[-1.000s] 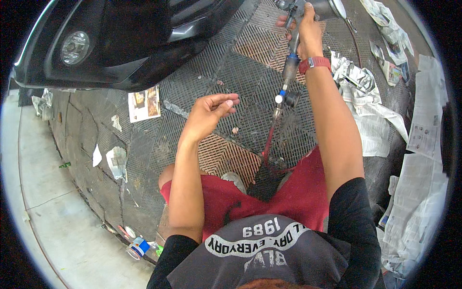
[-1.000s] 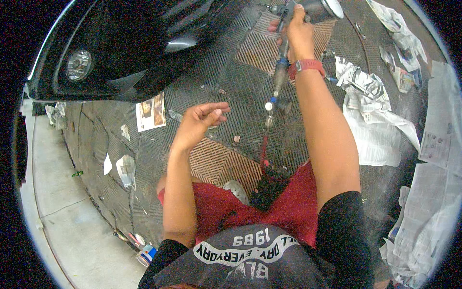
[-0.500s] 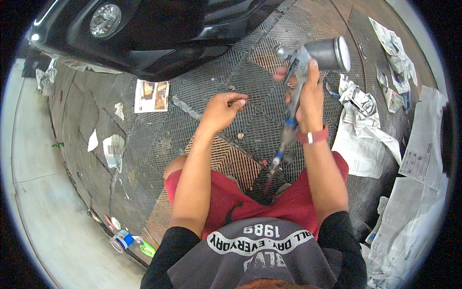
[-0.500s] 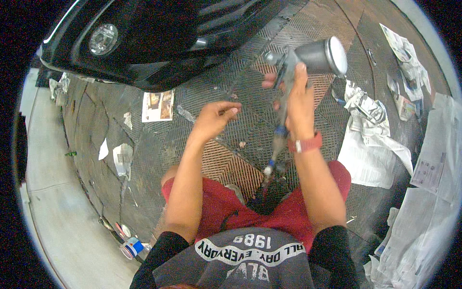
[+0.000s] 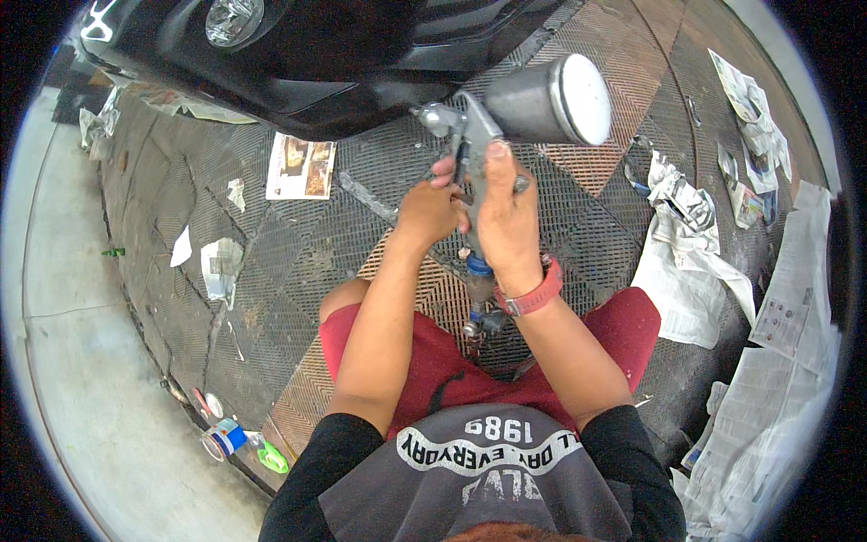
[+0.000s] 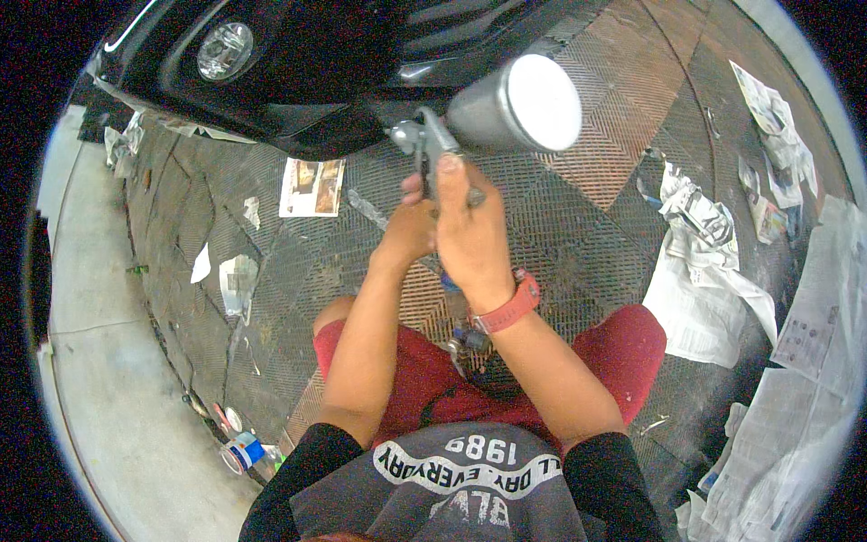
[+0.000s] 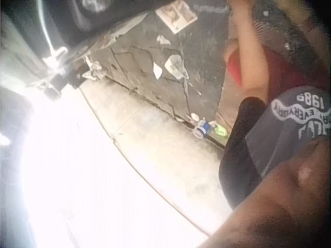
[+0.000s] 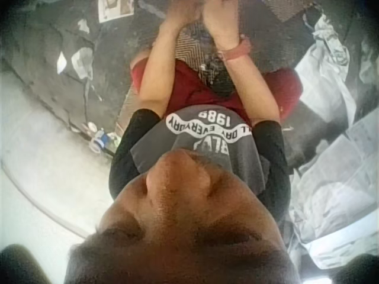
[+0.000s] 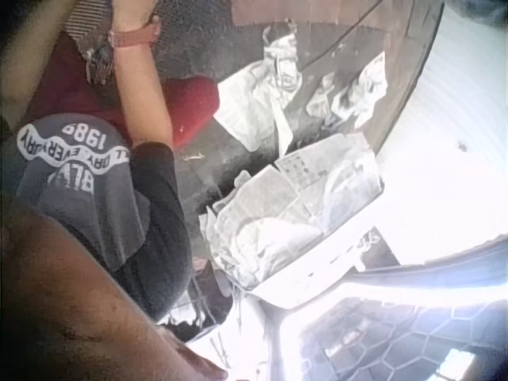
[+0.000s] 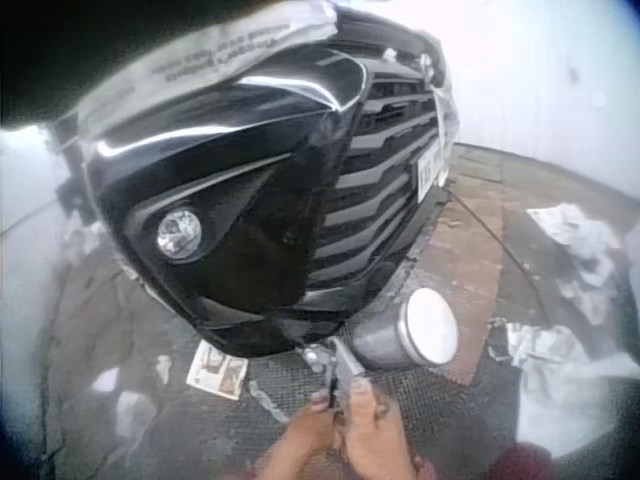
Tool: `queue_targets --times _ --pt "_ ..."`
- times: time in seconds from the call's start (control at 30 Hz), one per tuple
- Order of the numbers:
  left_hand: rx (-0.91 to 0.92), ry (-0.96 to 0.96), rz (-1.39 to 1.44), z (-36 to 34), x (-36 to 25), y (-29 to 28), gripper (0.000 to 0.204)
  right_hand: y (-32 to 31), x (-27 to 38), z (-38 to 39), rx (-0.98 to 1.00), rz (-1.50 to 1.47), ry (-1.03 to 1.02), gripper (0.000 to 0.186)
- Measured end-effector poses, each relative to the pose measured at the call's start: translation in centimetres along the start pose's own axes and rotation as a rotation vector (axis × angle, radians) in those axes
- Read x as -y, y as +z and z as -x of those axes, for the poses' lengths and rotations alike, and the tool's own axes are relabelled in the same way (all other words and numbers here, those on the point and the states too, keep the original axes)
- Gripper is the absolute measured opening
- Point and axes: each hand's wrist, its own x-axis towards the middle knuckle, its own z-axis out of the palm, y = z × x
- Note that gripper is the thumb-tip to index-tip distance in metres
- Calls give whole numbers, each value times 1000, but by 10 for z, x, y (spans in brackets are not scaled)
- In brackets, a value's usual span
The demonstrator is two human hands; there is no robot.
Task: The person uses a spray gun to apply paint to a black car bumper. They remove newspaper masking from the bumper, wipe the surface, and reapply newspaper to cover the bumper again.
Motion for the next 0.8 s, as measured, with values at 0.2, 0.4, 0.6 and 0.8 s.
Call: queue_targets --times 0.2,0.4,0.6,0.8 --pt "-309 57 676 6 20 25 32 36 17 -1 156 20 -167 66" --pt "-174 16 500 -3 23 19 32 27 26 -7 215 25 -38 70" --pt "-23 -27 -51 0 -4 -6 24 -25 13 -6 -101 3 68 69" --pt "17 -64 -12 8 -11 -6 26 -96 2 -3 -425 -3 82 64"
